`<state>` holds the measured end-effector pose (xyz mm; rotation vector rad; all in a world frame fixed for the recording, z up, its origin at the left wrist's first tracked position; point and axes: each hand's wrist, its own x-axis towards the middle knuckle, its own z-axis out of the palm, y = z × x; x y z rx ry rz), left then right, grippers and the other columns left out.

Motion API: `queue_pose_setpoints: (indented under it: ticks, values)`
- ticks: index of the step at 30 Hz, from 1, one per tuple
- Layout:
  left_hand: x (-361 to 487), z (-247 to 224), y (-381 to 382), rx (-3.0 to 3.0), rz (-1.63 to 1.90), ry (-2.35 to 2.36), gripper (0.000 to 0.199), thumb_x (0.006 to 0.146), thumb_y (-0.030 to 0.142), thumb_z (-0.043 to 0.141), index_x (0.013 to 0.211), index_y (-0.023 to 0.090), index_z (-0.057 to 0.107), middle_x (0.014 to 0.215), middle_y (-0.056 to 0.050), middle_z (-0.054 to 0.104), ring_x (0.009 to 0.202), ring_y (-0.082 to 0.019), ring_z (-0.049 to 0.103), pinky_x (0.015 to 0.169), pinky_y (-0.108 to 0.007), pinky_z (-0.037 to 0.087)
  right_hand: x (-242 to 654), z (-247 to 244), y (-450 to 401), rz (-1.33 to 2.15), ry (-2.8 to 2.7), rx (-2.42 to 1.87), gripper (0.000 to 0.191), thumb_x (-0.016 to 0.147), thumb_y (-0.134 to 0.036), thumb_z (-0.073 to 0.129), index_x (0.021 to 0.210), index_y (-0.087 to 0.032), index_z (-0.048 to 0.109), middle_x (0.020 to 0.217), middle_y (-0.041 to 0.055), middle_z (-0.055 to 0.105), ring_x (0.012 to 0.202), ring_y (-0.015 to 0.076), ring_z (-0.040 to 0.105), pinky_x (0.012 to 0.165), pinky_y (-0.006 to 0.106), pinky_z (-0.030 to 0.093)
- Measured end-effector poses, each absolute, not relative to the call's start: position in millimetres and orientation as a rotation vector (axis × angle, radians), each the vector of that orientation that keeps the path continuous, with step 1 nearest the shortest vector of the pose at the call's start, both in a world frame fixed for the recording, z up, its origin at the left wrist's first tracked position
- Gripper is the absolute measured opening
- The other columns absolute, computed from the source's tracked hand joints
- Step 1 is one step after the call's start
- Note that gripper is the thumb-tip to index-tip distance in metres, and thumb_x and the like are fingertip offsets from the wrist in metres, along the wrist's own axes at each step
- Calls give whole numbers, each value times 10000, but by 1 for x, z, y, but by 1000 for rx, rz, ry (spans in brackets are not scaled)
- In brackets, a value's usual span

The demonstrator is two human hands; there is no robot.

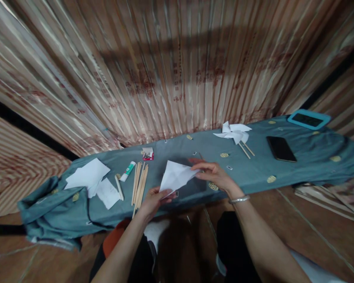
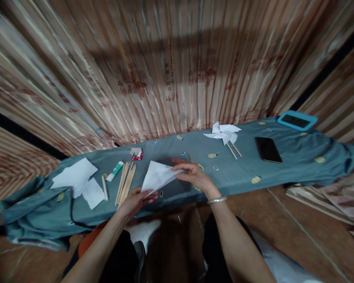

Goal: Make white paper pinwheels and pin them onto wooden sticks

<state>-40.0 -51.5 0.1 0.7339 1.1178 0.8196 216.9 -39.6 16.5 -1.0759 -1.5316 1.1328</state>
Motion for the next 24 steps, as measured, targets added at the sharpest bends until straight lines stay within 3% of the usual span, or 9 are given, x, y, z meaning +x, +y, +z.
queue_pose_setpoints:
  ticks: [2, 5, 9, 13, 16, 19, 24]
  values:
    - [-40, -3, -49, 709, 926, 1158, 250, 554, 192, 881, 743, 107, 742, 749, -94, 767, 617, -177, 711, 587, -238, 563, 227, 8, -38, 894, -1610, -1308, 284, 833, -321, 623, 1076, -210, 718, 1311, 86, 650, 1162, 204, 630, 928, 311, 493]
    - [-39, -4, -45, 654, 1080, 1174, 320, 520, 197, 894, 787, 107, 742, 752, -91, 768, 649, -194, 717, 675, -289, 582, 236, -7, -33, 377, -1720, -1867, 280, 887, -210, 522, 1111, -198, 689, 1119, 99, 736, 973, 191, 701, 845, 296, 510]
    - [-38, 3, -41, 603, 1188, 1124, 393, 495, 169, 884, 858, 129, 739, 797, -79, 775, 770, -229, 738, 822, -350, 581, 230, -18, -30, 211, -1702, -2094, 177, 868, -211, 569, 971, -142, 695, 922, 183, 744, 899, 272, 711, 741, 332, 509]
    - [-31, 20, -35, 657, 1221, 1066, 393, 482, 180, 881, 840, 121, 730, 820, -95, 775, 870, -275, 736, 886, -397, 563, 222, -17, -32, 169, -1737, -2166, 131, 844, -188, 601, 902, -118, 694, 913, 224, 735, 900, 323, 711, 699, 355, 499]
    - [-21, 31, -29, 688, 1196, 1059, 377, 499, 204, 878, 833, 110, 730, 824, -111, 772, 907, -294, 729, 879, -395, 562, 225, -16, -33, 200, -1754, -2184, 113, 816, -148, 598, 857, -130, 701, 813, 196, 745, 804, 312, 728, 654, 344, 486]
    - [-9, 37, -22, 658, 1172, 1045, 316, 554, 215, 848, 828, 116, 725, 883, -116, 771, 920, -278, 725, 840, -363, 574, 229, -17, -30, 285, -1735, -2135, 124, 817, -220, 604, 868, -184, 711, 809, 124, 765, 779, 266, 732, 622, 308, 482]
    - [4, 37, -10, 616, 1178, 979, 223, 603, 136, 756, 815, 178, 704, 882, -61, 772, 981, -255, 716, 850, -342, 574, 213, -17, -27, 1163, -1129, -1564, 245, 661, -322, 744, 864, -192, 703, 754, 46, 761, 669, 205, 698, 496, 254, 464]
